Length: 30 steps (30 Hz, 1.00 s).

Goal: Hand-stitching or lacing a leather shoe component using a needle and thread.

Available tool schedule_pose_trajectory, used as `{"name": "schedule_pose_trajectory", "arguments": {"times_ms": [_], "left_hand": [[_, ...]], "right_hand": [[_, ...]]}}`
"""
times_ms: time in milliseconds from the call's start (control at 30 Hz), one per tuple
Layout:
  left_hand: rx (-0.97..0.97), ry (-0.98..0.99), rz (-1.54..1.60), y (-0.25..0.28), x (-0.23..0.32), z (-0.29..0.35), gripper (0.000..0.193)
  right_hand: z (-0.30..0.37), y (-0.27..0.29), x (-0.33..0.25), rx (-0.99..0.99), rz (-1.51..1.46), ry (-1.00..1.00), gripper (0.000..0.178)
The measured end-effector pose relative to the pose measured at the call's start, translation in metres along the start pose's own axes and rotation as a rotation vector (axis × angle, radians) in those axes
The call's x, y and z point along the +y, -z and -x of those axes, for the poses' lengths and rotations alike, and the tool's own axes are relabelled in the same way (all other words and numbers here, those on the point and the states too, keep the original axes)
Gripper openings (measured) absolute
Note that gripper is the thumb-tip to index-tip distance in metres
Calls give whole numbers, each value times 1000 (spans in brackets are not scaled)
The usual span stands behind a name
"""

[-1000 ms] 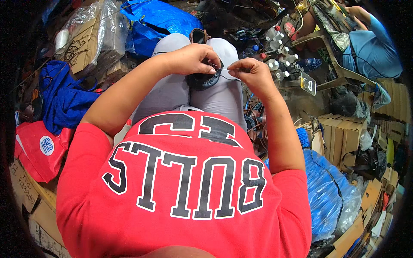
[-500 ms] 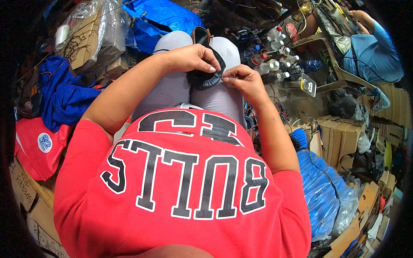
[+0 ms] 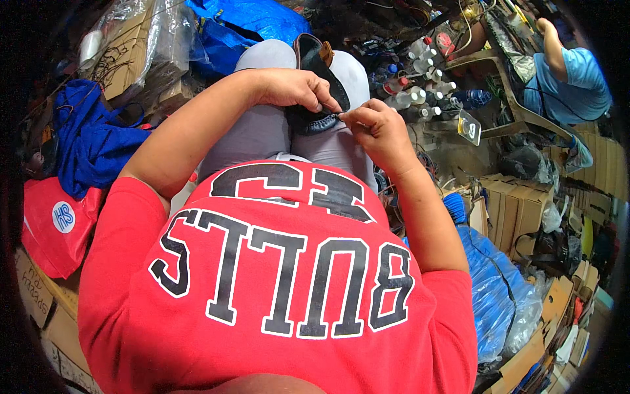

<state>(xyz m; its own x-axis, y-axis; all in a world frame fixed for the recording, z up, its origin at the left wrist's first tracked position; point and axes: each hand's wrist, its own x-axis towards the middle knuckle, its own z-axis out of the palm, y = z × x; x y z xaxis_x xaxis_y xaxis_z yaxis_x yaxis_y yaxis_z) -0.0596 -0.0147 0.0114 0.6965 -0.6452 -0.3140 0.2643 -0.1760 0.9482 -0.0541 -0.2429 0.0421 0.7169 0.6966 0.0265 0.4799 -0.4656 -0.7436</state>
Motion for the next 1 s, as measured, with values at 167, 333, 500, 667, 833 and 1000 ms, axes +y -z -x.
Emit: {"name": "schedule_pose_trajectory", "arguments": {"times_ms": [167,333,500,667,833,1000], "left_hand": [[-29,1,-121,-3,9,6,40],[-65,-4,-161,-2,8,6,41],[-14,-75,-391,0,5,7,33],[212,-175,-432,-2,-5,-2,26],[530,-390,-667,-8,-8,-4,22],[756,-307,-869,-22,-2,40,19]], "right_hand": [[-7,6,-13,-96,299,148,17],[-18,11,-27,-214,455,182,17],[-34,10,-32,-374,591,205,24],[-33,0,-8,-339,220,-43,13],[-30,-3,3,-274,-70,-250,12],[-18,14,29,-155,-555,-398,26]]}}
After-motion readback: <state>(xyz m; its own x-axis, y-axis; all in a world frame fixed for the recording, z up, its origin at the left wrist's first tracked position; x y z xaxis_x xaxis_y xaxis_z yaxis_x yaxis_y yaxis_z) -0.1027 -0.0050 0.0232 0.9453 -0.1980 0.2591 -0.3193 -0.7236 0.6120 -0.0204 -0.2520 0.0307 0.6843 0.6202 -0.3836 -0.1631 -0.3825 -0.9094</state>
